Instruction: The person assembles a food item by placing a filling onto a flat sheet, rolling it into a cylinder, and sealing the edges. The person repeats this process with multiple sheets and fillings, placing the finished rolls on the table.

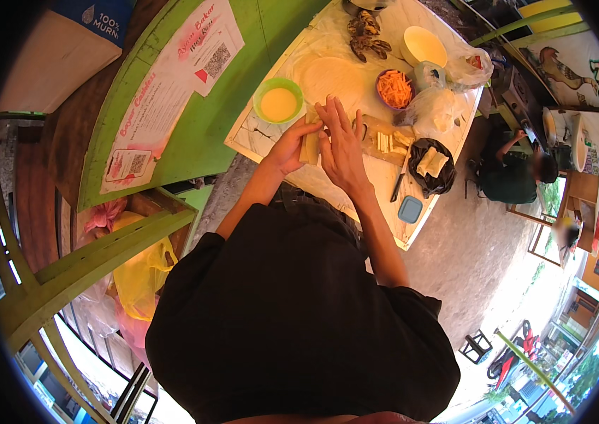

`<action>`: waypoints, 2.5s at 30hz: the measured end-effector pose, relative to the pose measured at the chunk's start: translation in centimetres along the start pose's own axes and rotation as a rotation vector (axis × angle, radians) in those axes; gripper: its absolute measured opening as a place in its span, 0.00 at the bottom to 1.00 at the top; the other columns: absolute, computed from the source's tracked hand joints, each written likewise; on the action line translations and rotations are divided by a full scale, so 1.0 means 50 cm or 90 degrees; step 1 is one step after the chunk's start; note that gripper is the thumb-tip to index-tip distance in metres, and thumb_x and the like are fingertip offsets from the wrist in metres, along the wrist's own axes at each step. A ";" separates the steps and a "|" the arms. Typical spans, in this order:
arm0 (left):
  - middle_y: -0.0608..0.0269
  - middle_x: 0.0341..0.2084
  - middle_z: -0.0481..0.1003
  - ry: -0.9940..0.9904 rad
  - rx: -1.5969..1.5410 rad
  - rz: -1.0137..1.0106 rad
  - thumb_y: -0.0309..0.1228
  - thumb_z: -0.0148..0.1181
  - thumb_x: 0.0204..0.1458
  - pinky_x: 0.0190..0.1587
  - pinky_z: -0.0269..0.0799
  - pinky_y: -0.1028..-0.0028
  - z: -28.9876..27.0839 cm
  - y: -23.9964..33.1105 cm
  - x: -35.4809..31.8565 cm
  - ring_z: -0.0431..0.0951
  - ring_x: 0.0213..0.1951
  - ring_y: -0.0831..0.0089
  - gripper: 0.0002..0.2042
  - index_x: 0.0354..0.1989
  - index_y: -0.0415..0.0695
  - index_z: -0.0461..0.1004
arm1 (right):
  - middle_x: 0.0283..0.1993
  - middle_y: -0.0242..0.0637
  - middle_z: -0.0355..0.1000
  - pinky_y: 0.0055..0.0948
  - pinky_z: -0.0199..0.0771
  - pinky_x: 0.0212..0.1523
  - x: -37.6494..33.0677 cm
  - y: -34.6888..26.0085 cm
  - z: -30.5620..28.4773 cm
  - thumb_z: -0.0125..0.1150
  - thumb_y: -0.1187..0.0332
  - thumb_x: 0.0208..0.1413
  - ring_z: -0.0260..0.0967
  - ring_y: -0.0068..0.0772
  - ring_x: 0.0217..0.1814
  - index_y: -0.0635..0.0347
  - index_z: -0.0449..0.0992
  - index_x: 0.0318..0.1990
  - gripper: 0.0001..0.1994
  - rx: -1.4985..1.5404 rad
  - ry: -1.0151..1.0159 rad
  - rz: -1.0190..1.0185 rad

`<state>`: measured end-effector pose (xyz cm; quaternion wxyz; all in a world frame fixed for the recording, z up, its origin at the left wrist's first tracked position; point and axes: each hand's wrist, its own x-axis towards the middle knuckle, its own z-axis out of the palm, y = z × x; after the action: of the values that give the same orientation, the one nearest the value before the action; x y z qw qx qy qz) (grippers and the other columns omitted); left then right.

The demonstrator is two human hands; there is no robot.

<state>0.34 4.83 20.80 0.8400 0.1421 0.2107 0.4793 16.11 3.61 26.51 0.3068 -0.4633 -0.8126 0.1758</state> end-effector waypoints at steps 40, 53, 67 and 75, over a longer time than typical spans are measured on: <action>0.59 0.53 0.78 0.038 0.058 -0.069 0.33 0.52 0.69 0.58 0.77 0.60 -0.012 0.008 0.035 0.80 0.54 0.66 0.18 0.66 0.45 0.69 | 0.67 0.40 0.75 0.63 0.36 0.81 0.023 0.064 -0.046 0.50 0.63 0.67 0.59 0.47 0.79 0.61 0.52 0.80 0.35 -0.035 -0.098 -0.103; 0.63 0.44 0.75 0.075 -0.133 0.006 0.46 0.39 0.75 0.51 0.74 0.61 -0.027 -0.020 0.054 0.75 0.46 0.66 0.17 0.53 0.49 0.70 | 0.63 0.38 0.79 0.58 0.41 0.80 0.026 0.056 -0.025 0.47 0.66 0.69 0.62 0.46 0.76 0.61 0.52 0.80 0.33 0.117 -0.069 -0.018; 0.53 0.51 0.67 0.414 -0.201 0.222 0.37 0.49 0.69 0.63 0.70 0.52 -0.148 -0.025 -0.008 0.70 0.54 0.57 0.16 0.57 0.40 0.65 | 0.52 0.44 0.81 0.38 0.78 0.57 -0.040 0.011 0.102 0.78 0.61 0.57 0.80 0.38 0.55 0.59 0.66 0.73 0.38 0.390 -0.049 0.268; 0.53 0.55 0.68 0.367 -0.169 0.268 0.35 0.49 0.71 0.66 0.69 0.48 -0.112 -0.026 -0.040 0.71 0.61 0.54 0.14 0.59 0.43 0.66 | 0.47 0.46 0.82 0.36 0.82 0.50 -0.024 -0.013 0.126 0.71 0.73 0.60 0.81 0.40 0.49 0.61 0.66 0.71 0.32 0.315 0.049 0.191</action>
<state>-2.34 2.63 15.78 0.6404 -0.0687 0.3408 0.6849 11.96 2.23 21.75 0.4116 -0.4955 -0.6555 0.3942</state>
